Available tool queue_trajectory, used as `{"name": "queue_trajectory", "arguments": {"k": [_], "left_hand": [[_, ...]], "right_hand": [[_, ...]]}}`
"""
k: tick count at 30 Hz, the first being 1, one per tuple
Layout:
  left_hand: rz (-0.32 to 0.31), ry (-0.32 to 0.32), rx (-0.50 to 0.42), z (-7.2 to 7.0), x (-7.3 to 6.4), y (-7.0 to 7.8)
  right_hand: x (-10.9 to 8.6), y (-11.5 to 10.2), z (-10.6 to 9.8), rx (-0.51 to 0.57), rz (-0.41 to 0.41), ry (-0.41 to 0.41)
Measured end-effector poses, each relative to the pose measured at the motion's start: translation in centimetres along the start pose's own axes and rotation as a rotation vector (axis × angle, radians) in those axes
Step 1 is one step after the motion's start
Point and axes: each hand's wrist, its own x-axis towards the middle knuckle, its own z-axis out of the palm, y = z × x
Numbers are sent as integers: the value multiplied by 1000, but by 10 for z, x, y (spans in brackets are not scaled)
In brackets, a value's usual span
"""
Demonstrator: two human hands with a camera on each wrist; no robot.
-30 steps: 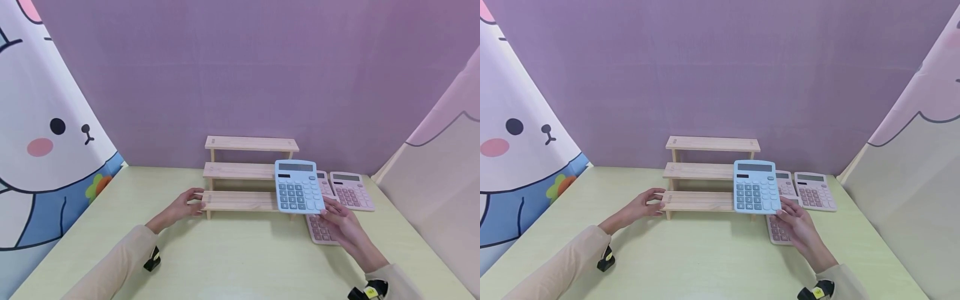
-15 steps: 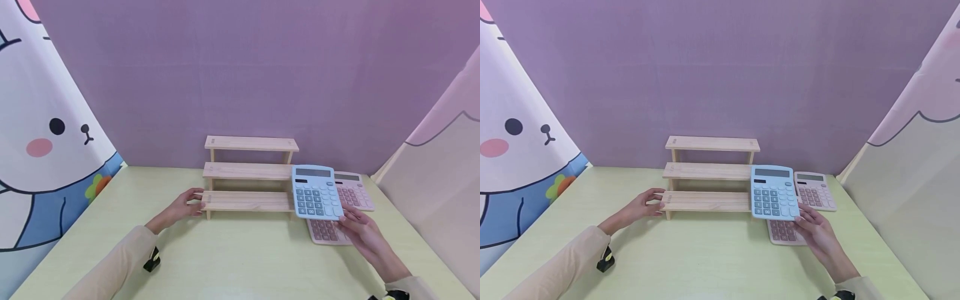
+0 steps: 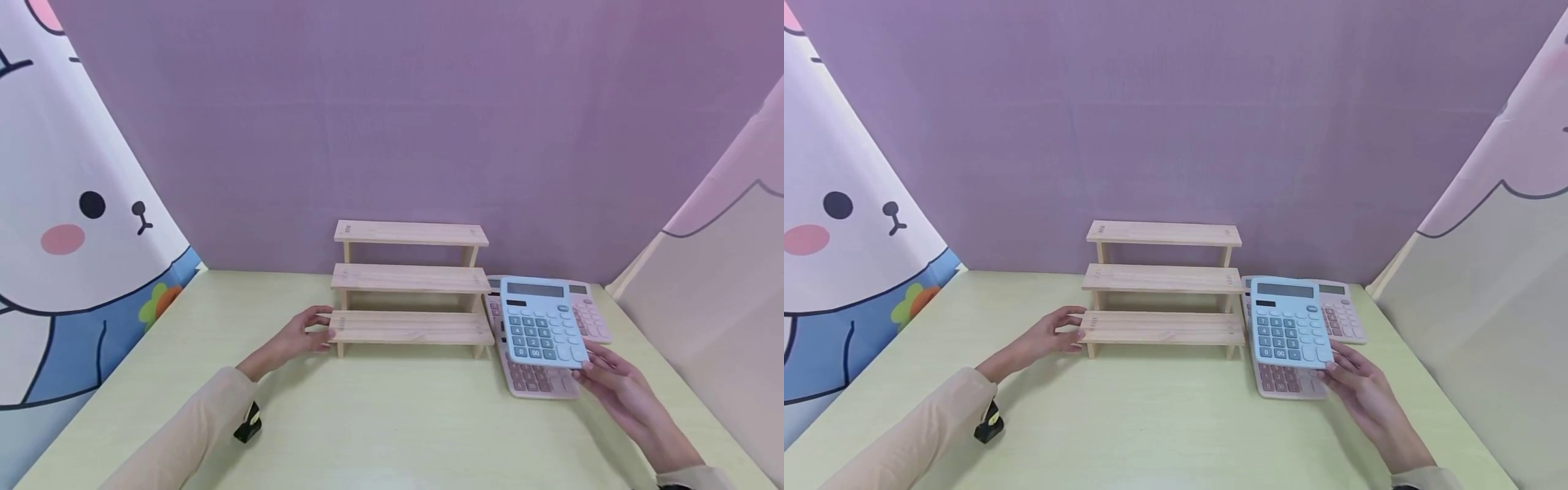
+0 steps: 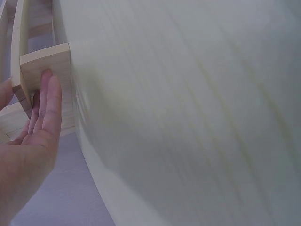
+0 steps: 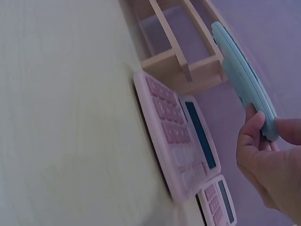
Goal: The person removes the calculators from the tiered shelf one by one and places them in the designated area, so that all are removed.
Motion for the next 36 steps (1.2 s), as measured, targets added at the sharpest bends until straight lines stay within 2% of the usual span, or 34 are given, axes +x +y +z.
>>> {"name": "queue_trajectory", "arguments": {"k": [11,25,36], "left_hand": [[11,3,1,-1,0,-5],[11,-2,-7,1,0,-7],[16,-1,-4,0,1,-6]], "right_hand": [[-17,-9,-26,22,49,-21],[-34,-27,-58,119,27,-91],[-47,-35,-80,176,97,-114]]}}
